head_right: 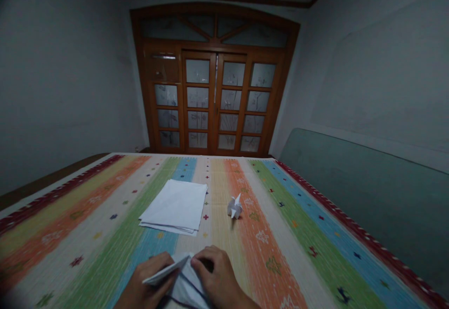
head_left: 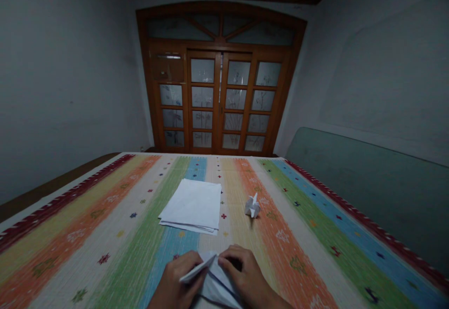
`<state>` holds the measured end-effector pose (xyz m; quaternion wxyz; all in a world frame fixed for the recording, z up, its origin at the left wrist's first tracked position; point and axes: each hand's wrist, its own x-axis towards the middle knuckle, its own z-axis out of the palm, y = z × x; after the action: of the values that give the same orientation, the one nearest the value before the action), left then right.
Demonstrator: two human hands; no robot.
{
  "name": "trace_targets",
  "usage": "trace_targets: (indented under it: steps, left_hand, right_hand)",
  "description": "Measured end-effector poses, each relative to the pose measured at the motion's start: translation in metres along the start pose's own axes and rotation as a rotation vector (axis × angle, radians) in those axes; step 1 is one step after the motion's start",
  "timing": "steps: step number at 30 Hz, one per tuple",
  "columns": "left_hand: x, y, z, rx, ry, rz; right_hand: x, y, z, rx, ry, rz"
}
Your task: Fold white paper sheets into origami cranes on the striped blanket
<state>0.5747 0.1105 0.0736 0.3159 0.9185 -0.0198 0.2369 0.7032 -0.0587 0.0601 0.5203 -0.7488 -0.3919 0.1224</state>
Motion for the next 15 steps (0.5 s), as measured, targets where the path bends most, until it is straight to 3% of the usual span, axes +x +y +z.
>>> trace_targets:
  steps: [10, 15]
  left_hand:
    - [-0.0048, -0.0101, 0.0076, 0.118, 0.007, 0.079]
    - [-0.0050, -0.0084, 0.0083, 0.072, 0.031, 0.115]
  right_hand:
    - [-0.0043, 0.0012, 0.0047, -0.171, 0.020, -0.013]
    - [-0.0071, 0.0031, 0.0083, -0.324, 0.023, -0.080]
